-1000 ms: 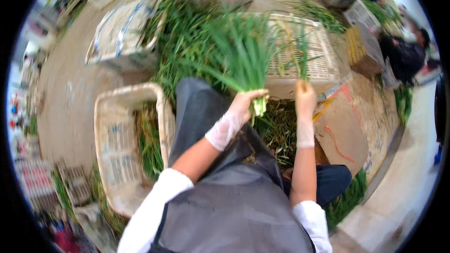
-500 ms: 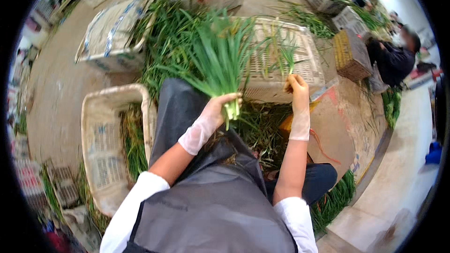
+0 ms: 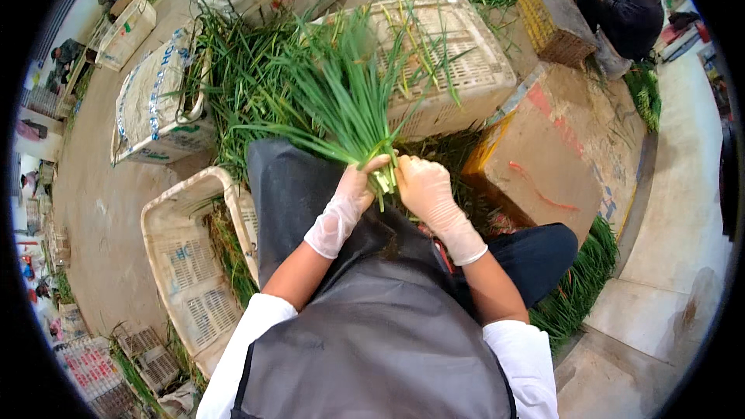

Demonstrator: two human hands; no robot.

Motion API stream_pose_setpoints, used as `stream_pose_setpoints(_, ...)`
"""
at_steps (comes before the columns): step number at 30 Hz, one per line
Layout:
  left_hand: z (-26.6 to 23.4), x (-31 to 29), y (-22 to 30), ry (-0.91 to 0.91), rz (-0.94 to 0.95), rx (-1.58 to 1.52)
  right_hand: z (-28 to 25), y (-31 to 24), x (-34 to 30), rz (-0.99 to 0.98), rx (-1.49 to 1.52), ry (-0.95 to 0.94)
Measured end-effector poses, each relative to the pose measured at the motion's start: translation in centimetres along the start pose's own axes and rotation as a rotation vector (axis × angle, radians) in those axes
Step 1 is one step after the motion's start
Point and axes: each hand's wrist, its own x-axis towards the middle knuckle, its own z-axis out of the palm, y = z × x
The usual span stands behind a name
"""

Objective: The person processes bunches of green onions by bundling them together, wrapping bands around them, sorting out roots, and putting them into baskets.

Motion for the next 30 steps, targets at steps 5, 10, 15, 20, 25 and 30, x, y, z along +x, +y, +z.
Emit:
stream_pose_setpoints(5,-0.7,0.1,0.4,0.034,-0.024,0.131,-1.1,0.1,-0.1,0.075,0.201,-0.234)
stream_pose_setpoints(10,-0.2,-1.9,2.4,-0.031,0.003,0.257,1.5,1.2,2.4,0.750,1.494,-0.282)
stream_pose_setpoints(15,-2.5,-5.3,4.1,-0.074,-0.009,0.385,-1.7,3.3,7.8,0.622,1.218,0.058)
stream_pose_setpoints(20,-3.8,-9.2,6.7,-0.035,0.024,0.402,-5.7,12.9,6.9,0.493,1.069,0.106)
stream_pose_setpoints(25,-4.0,-11.1,7.8,-0.071,-0.015,0.401,-4.2,6.4,2.9,0.339,0.117,-0.313)
stream_pose_setpoints(30,-3.5,-12.6,6.8,-0.107,-0.046,0.501,-6.6,-2.0,9.3,-0.007,0.429,0.101)
